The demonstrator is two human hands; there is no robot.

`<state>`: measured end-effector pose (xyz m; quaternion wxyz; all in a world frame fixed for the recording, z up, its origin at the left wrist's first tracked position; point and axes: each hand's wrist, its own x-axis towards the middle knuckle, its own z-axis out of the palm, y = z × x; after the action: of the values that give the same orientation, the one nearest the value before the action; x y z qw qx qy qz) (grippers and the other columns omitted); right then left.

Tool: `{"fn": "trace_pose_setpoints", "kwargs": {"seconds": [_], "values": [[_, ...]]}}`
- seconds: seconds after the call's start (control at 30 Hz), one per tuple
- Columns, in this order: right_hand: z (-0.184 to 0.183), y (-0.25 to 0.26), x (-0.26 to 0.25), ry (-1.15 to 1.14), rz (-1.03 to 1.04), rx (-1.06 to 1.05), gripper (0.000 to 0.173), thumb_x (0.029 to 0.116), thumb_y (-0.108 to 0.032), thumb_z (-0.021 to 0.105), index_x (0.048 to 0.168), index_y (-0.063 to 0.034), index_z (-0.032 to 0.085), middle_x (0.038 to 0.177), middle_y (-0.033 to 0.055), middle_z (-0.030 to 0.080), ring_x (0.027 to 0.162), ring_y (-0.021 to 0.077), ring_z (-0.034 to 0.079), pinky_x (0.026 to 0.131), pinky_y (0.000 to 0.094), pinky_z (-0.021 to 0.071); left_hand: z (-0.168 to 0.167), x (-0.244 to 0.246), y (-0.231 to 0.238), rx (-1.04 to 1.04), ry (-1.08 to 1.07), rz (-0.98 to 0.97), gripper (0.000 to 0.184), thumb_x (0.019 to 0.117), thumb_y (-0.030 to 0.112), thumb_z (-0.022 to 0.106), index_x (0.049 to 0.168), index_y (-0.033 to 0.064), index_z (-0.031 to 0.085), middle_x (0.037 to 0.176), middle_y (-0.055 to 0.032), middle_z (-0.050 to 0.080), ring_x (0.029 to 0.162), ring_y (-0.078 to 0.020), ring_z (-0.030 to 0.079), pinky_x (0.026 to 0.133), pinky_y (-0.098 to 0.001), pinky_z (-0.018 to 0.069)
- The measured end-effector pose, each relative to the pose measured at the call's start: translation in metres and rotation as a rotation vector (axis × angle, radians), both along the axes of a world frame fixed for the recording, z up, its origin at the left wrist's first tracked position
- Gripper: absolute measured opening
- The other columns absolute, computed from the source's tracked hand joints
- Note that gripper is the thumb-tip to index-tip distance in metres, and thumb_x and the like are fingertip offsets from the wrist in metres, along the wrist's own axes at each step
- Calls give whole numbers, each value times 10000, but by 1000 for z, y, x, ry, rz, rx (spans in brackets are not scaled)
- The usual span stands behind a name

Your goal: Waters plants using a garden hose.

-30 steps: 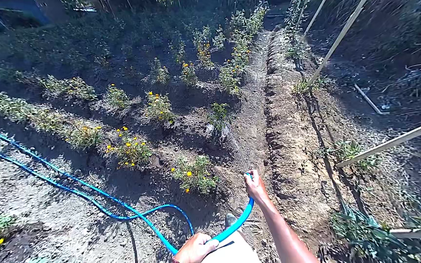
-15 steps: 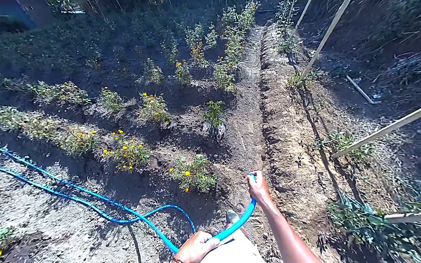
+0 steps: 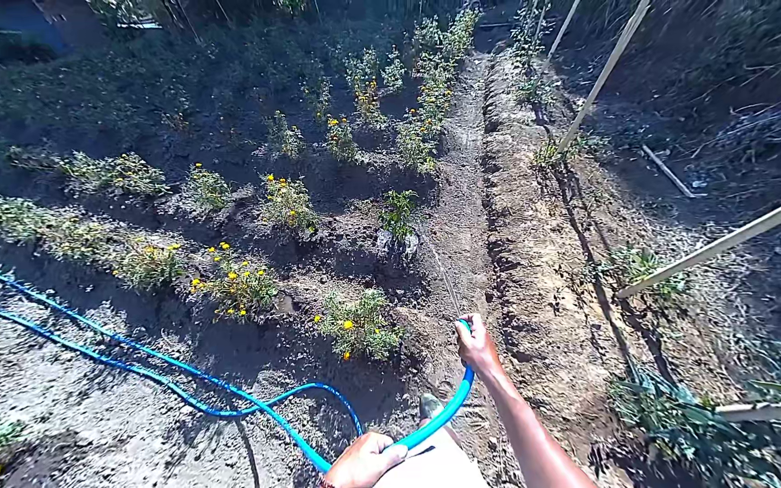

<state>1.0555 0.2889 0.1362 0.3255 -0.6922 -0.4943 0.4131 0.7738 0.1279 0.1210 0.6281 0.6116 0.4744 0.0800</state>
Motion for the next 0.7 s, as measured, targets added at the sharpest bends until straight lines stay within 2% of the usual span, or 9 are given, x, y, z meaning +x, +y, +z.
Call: {"fn": "trace_pose_setpoints", "kwargs": {"seconds": [0.17,0.3,0.53,0.7], "values": [[5,3,-3,-51,7,-34,271,1073,-182,503,1294,-26,523,837,158,612,624,267,593,621,468,518,-1,0,0,6,-3,-6,489,1047,467,485,802,61,603,678,-27,538,637,-155,541,649,-410,464],[4,4,-3,-36,20,-31,275,1073,-184,502,1301,-31,520,820,150,603,593,255,575,596,454,515,-3,-1,0,-2,7,-7,490,1049,467,490,809,55,605,687,-37,542,646,-167,543,658,-423,465],[6,12,-7,-59,189,-51,284,1082,-211,491,1313,-49,520,828,146,614,626,256,602,625,458,532,-2,-2,-3,5,-14,0,483,1048,463,492,797,63,593,672,-24,524,626,-156,526,639,-410,455],[5,10,-11,-2,87,-22,273,1078,-181,489,1308,-35,516,799,134,599,585,237,569,590,441,511,-2,-3,-4,16,-19,22,479,1047,452,498,793,58,596,671,-27,528,632,-155,531,644,-408,457]]}}
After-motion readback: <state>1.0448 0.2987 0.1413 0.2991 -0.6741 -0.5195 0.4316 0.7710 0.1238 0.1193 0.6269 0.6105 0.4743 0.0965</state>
